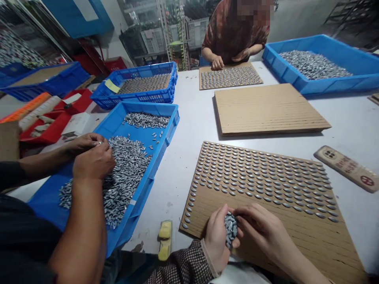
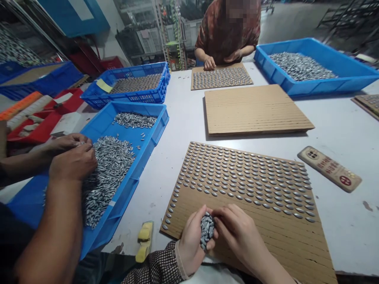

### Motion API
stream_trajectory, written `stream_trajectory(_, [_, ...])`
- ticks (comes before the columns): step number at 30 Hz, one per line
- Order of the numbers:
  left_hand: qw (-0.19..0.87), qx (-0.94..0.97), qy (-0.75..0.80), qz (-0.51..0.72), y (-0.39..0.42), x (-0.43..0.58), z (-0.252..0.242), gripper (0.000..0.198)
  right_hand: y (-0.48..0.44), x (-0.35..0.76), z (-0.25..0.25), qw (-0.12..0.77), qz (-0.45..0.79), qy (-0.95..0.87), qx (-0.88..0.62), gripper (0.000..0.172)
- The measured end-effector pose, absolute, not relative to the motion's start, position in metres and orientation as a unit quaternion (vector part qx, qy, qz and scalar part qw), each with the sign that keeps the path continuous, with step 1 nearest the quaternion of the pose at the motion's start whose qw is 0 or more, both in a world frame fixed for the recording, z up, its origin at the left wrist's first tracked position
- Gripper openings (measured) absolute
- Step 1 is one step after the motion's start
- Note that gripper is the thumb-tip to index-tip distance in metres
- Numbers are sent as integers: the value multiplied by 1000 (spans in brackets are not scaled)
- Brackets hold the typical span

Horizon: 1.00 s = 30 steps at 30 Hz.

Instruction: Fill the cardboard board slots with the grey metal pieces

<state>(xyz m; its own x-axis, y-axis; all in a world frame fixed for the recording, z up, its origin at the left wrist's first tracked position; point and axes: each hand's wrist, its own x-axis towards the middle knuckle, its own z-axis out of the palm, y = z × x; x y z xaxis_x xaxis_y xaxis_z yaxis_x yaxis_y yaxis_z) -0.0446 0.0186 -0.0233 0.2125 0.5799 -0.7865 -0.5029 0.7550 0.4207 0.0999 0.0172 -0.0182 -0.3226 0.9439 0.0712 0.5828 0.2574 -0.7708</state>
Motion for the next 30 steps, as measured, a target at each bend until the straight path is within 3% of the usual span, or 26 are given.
stream_trajectory(4, [784, 36, 516, 343, 18, -46, -22, 34, 22, 110, -24, 291, 327, -712, -549, 21])
stream_trajectory(8, [798, 12, 501, 335, 19, -50, -22, 29, 32, 119, -45, 320, 245, -705, -583, 19])
stream_trajectory(19, [815, 63, 479, 321, 18, -55, -23, 28, 44, 114, -60, 231, 60, -799, -552, 25])
stream_trajectory(30, [819, 52, 463, 334, 19, -59, -20, 35, 43, 116, -59, 205, 57, -810, -547, 23])
